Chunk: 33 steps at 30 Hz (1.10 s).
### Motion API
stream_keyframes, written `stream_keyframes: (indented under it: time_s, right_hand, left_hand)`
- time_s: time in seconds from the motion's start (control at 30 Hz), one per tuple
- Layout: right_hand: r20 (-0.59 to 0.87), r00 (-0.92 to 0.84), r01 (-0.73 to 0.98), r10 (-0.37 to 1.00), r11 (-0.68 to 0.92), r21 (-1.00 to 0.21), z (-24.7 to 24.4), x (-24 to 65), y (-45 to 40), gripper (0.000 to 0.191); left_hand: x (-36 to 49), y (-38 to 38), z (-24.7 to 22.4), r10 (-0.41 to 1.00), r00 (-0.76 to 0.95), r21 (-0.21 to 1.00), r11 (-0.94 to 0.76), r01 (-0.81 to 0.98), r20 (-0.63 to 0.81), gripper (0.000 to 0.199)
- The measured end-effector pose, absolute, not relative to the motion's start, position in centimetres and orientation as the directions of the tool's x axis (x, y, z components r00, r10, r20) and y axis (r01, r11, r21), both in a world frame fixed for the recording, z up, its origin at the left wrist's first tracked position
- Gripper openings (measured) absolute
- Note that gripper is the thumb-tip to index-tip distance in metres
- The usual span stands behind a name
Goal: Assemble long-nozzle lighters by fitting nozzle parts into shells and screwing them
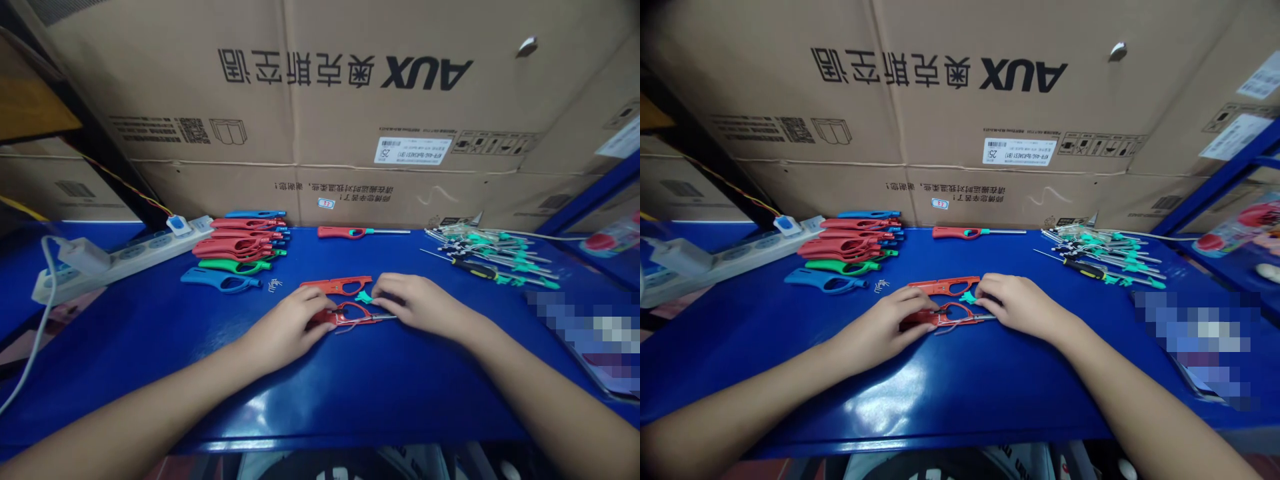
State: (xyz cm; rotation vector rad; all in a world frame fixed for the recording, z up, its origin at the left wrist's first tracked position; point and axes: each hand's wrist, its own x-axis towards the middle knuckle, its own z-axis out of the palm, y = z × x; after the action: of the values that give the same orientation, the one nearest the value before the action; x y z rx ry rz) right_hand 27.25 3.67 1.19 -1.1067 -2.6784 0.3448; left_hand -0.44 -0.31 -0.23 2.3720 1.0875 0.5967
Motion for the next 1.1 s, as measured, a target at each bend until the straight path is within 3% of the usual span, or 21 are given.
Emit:
stream_keyframes:
  time_s: [0.2, 0.53, 0.7, 0.93, 1.1]
  right_hand:
    - [0.126, -0.742, 0.543, 0.659, 0.7, -0.463, 0.9, 26.3, 2.8, 0.01]
    - [0.117, -0.738, 0.547, 0.665, 0.691, -0.473, 0.5, 25.5, 2.6, 0.01]
    - [0.116, -0.771, 0.548, 0.626, 0.746, -0.378, 0.6, 25.1, 2.4, 0.013]
    - [0.165, -0.855, 0.489, 0.491, 0.87, -0.054, 0.4, 25.1, 2.0, 0.024]
    - [0.174, -0.873, 0.464, 0.456, 0.886, 0.005, 0.1, 25.0, 1.9, 0.022]
  left_hand:
    - [-0.4, -0.3, -0.4, 0.794, 0.574, 0.595, -0.563, 0.573, 0.199, 0.019]
    - [-0.2, -0.3, -0.5, 0.823, 0.541, 0.641, -0.512, 0.572, 0.175, 0.018]
    - [-0.1, -0.4, -0.5, 0.825, 0.538, 0.659, -0.503, 0.56, 0.173, 0.019]
    - [0.0, -0.4, -0.4, 0.838, 0.524, 0.668, -0.478, 0.57, 0.153, 0.018]
    - [0.2, -0.5, -0.5, 0.845, 0.521, 0.691, -0.449, 0.566, 0.122, 0.018]
